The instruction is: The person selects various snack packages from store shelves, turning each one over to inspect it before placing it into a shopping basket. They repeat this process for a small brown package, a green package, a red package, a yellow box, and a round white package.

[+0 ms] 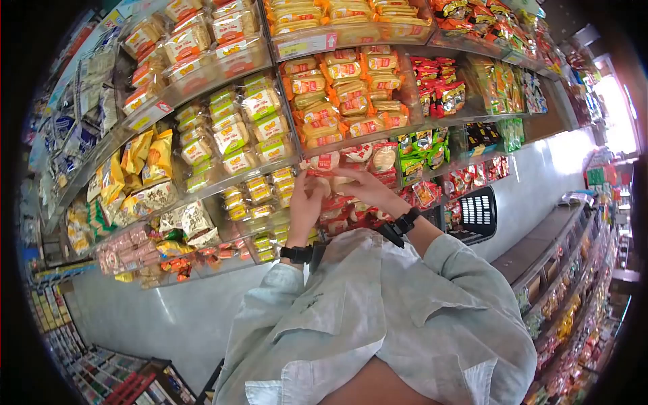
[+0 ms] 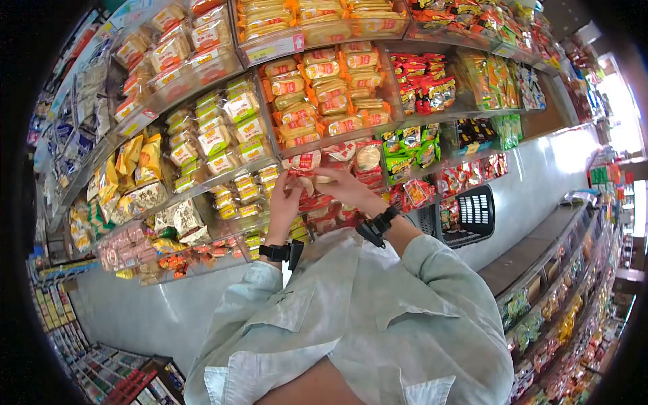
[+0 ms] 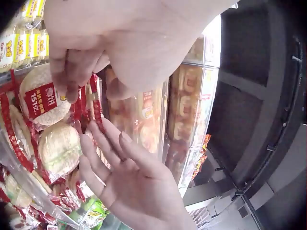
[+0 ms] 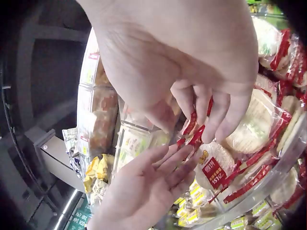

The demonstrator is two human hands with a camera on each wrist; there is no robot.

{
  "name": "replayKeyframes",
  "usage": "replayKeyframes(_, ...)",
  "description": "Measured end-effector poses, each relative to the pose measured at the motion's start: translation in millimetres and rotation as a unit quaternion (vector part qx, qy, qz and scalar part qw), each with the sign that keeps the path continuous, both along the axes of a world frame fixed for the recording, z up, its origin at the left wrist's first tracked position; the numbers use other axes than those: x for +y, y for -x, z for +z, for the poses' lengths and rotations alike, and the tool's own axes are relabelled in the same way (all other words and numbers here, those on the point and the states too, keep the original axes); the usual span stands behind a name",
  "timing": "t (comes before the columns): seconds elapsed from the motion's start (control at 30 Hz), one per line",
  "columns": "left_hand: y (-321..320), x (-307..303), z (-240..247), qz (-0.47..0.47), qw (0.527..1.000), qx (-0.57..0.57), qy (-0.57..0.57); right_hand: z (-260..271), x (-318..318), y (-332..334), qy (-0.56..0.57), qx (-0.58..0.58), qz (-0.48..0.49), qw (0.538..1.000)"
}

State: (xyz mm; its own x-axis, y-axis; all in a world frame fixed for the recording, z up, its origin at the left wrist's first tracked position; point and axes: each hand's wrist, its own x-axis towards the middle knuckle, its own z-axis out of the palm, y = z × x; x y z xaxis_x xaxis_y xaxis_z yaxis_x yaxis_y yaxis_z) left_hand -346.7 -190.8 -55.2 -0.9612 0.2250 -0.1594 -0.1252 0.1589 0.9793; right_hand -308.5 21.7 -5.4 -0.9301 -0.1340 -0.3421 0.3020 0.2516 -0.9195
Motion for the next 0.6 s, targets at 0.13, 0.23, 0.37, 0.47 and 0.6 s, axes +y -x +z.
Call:
replayKeyframes(0.13,-3.9,-1.6,9.7,0.033,0.997,-0.011,-0.062,5.3,1.5,-19.0,0.014,0.038,-0.044,0.998)
replayKeyframes(0.23,-8.9,-3.7,17.7,0.005,0.992,-0.046,-0.115,14.0,7.9,-39.0,-0.034,0.057,-0.051,0.996)
replayKeyframes(0.37,-27.0,4.6,29.9,-0.035,0.99,-0.075,-0.117,26.2,20.2,-69.8,-0.026,0.059,-0.06,0.996)
replayKeyframes(0.47,-43.2,22.8,31.8,-0.098,0.983,-0.089,-0.124,57.1,33.1,-98.9,-0.01,-0.006,-0.098,0.995)
replayKeyframes(0.6,-59.7,54.2,36.0,-0.173,0.974,-0.073,-0.126,52.3,57.8,-142.6,0.05,0.008,-0.15,0.987)
